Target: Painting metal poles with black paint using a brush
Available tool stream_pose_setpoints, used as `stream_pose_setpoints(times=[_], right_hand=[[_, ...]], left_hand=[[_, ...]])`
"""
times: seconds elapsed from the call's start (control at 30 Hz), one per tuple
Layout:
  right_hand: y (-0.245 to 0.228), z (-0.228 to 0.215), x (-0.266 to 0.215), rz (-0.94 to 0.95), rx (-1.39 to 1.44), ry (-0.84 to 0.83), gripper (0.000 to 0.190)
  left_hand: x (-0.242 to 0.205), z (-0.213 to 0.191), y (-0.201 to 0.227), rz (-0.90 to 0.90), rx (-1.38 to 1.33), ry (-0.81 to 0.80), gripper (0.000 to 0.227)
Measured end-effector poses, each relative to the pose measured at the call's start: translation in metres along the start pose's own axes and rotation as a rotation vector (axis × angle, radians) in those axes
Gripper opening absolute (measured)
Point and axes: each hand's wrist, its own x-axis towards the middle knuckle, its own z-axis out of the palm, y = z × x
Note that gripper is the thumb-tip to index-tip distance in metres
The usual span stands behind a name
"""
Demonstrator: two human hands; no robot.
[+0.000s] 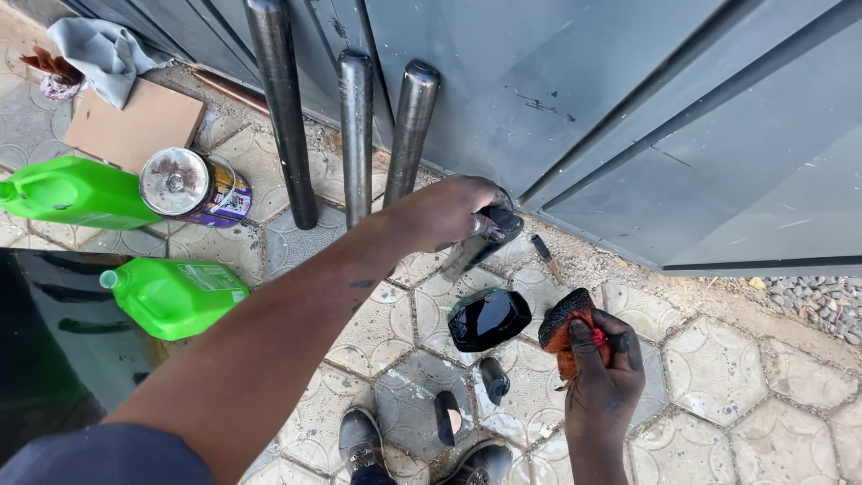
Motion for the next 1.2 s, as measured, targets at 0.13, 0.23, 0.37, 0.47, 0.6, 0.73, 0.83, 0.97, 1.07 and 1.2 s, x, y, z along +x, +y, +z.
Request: stream_pose_setpoints(times=[0.13,0.23,0.37,0.47,0.6,0.73,0.83,0.97,1.07,1.2], right_hand=[[-0.005,-0.014,0.006,0.024,-0.012,-0.020,0.020],[-0.005,-0.019,0.011,0.039,0.007,-0.021,0.019],[-0.007,-0.017,0.014,0.035,-0.080,-0.043,0.014],[0.021,-0.016,0.025,0.096,0.026,0.022,0.020],[0.044,0.005,0.039,-0.012,-0.042,0.110,0.022],[0.066,0.033,0.045,0.043,0.046,0.219,0.025],[0.074,0.054,0.051,-0.002,0.059,0.236,0.020],[0.085,0.071,0.052,0.011,0.062,0.248,0.022],[0.082,0.079,0.045,0.021,0.031,0.234,0.020],[0.092,0.067,0.045,0.051,0.150,0.224,0.024]], left_hand=[[0.012,-0.002,0.014,-0.061,-0.085,-0.022,0.055],[0.020,-0.003,0.010,-0.048,-0.102,0.014,0.037],[0.031,-0.003,0.006,-0.206,-0.250,0.021,0.051],[0.063,-0.007,-0.014,-0.202,-0.466,0.074,0.042],[0.145,0.016,-0.087,0.141,-0.696,0.222,0.045],[0.147,-0.004,-0.048,-0.458,-1.108,0.356,0.039],[0.170,-0.007,-0.052,-0.446,-1.212,0.393,0.032],[0.169,-0.025,-0.037,-0.520,-1.267,0.496,0.031],[0.196,0.001,-0.071,-0.520,-0.721,0.660,0.027],[0.175,-0.006,-0.052,-0.519,-0.841,0.598,0.050]])
